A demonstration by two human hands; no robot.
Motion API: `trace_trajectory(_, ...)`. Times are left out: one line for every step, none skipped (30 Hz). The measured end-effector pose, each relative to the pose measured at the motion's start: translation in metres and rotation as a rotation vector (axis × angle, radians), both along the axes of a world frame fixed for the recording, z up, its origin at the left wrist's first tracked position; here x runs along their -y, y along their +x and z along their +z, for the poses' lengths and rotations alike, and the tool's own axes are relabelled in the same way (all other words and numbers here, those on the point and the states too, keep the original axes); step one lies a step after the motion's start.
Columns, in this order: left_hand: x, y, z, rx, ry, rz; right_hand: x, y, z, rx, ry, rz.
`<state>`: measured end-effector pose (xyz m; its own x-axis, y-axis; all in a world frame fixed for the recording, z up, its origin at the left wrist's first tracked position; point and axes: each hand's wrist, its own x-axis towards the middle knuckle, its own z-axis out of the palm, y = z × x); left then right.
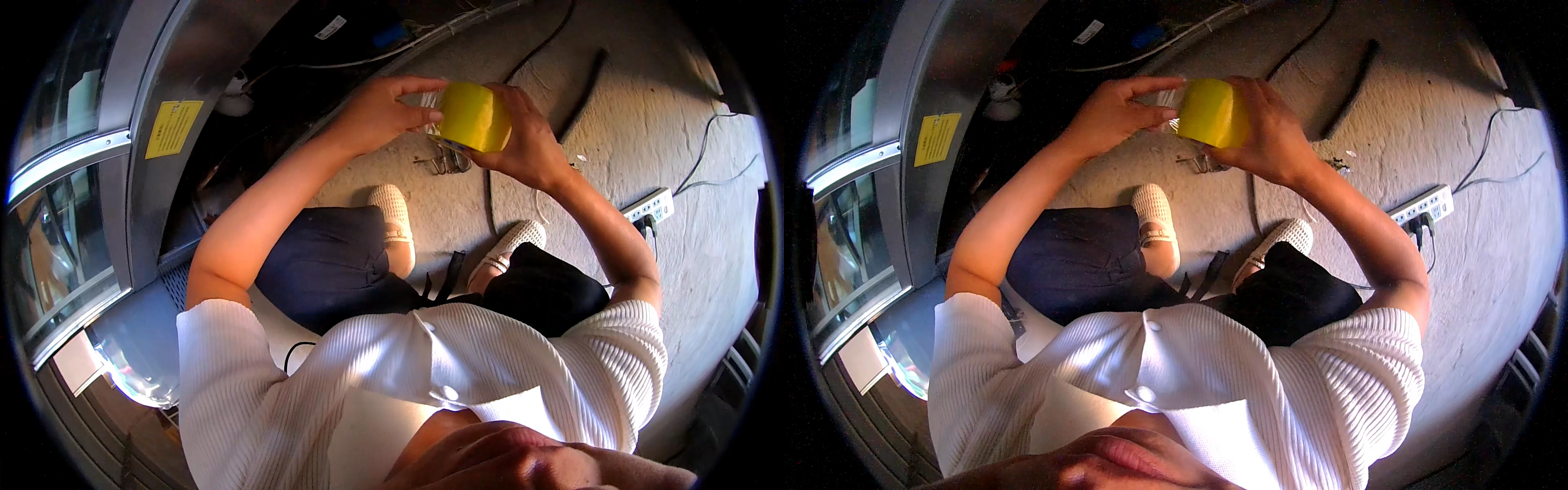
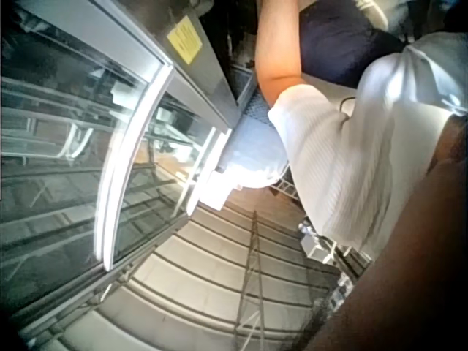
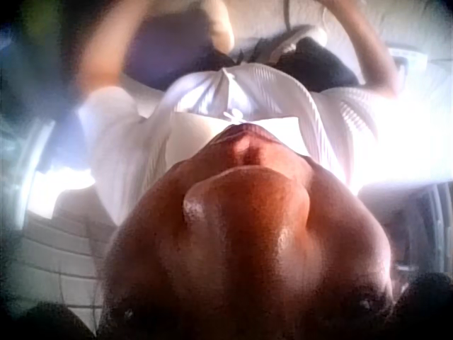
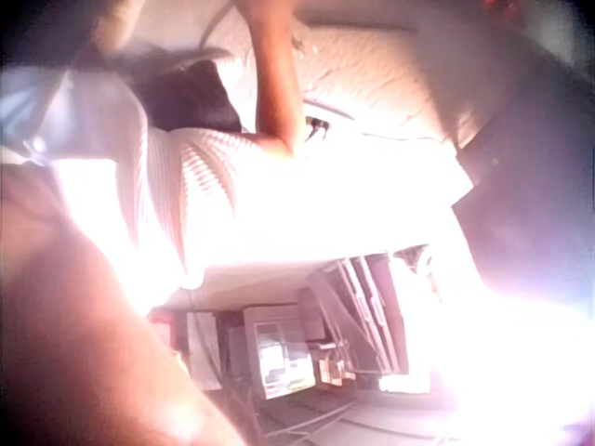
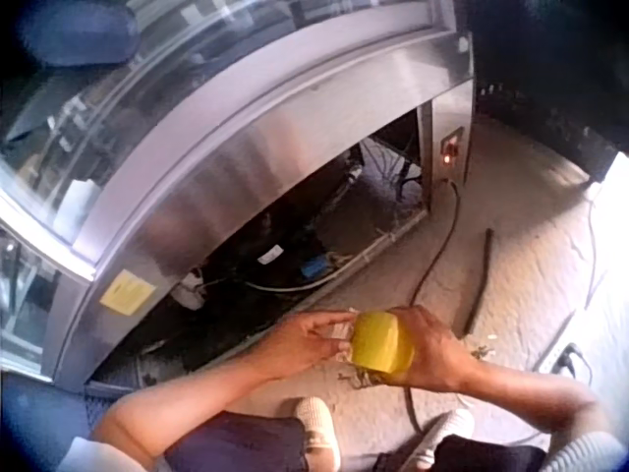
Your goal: The person tapes and cuts a plastic component of an appliance before securing it with a screw using their hands.
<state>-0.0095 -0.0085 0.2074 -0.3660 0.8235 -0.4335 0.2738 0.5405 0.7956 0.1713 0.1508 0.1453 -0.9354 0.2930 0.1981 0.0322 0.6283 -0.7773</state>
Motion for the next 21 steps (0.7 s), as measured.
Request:
trace_trajectory(-0.001, 0.002, 0.003, -0.015, -0.011, -0.003, 0.0, 0.001, -0.003, -0.004, 0.009, 0.0)
trace_trajectory(-0.001, 0.003, 0.003, -0.025, -0.022, -0.001, 0.0, 0.0, -0.005, -0.012, 0.018, 0.003)
trace_trajectory(0.0, 0.004, 0.002, -0.035, -0.034, 0.001, 0.0, -0.001, -0.006, 0.006, 0.007, 0.012)
trace_trajectory(0.0, 0.004, 0.002, -0.045, -0.045, 0.003, 0.0, -0.002, -0.008, 0.024, -0.004, 0.021)
trace_trajectory(0.0, 0.007, 0.003, -0.063, -0.036, 0.005, 0.001, -0.001, -0.01, 0.044, -0.018, 0.032)
trace_trajectory(0.0, 0.009, 0.003, -0.081, -0.026, 0.007, 0.003, -0.002, -0.013, 0.051, -0.018, 0.04)
trace_trajectory(0.0, 0.012, 0.003, -0.1, -0.017, 0.01, 0.004, -0.002, -0.017, 0.058, -0.018, 0.048)
trace_trajectory(0.0, 0.015, 0.005, -0.133, -0.019, 0.004, 0.005, -0.003, -0.019, 0.065, -0.015, 0.056)
trace_trajectory(-0.002, 0.019, 0.008, -0.165, -0.02, -0.001, 0.007, -0.003, -0.018, 0.073, -0.008, 0.056)
trace_trajectory(-0.002, 0.022, 0.011, -0.198, -0.022, -0.006, 0.01, -0.003, -0.017, 0.081, -0.001, 0.056)
trace_trajectory(-0.003, 0.025, 0.015, -0.219, -0.013, -0.015, 0.012, -0.003, -0.015, 0.089, 0.005, 0.053)
trace_trajectory(-0.005, 0.027, 0.018, -0.24, -0.005, -0.024, 0.016, -0.004, -0.014, 0.02, 0.038, 0.039)
trace_trajectory(-0.005, 0.029, 0.019, -0.26, 0.005, -0.034, 0.02, -0.006, -0.013, -0.048, 0.071, 0.024)
trace_trajectory(-0.004, 0.031, 0.019, -0.267, 0.018, -0.029, 0.023, -0.008, -0.011, -0.118, 0.104, 0.012)
trace_trajectory(-0.003, 0.033, 0.019, -0.273, 0.031, -0.026, 0.024, -0.011, -0.009, -0.128, 0.151, 0.005)
trace_trajectory(-0.002, 0.034, 0.019, -0.28, 0.044, -0.022, 0.025, -0.013, -0.008, -0.109, 0.171, -0.011)
trace_trajectory(-0.002, 0.036, 0.02, -0.27, 0.052, -0.024, 0.026, -0.014, -0.007, -0.087, 0.189, -0.029)
trace_trajectory(-0.003, 0.037, 0.022, -0.26, 0.059, -0.026, 0.026, -0.014, -0.006, -0.064, 0.207, -0.048)
trace_trajectory(-0.003, 0.038, 0.023, -0.25, 0.067, -0.028, 0.025, -0.014, -0.004, -0.049, 0.198, -0.045)
trace_trajectory(-0.003, 0.037, 0.023, -0.238, 0.028, -0.028, 0.022, -0.013, 0.0, -0.035, 0.19, -0.04)
trace_trajectory(-0.002, 0.034, 0.024, -0.226, -0.012, -0.027, 0.021, -0.013, 0.002, -0.021, 0.182, -0.036)
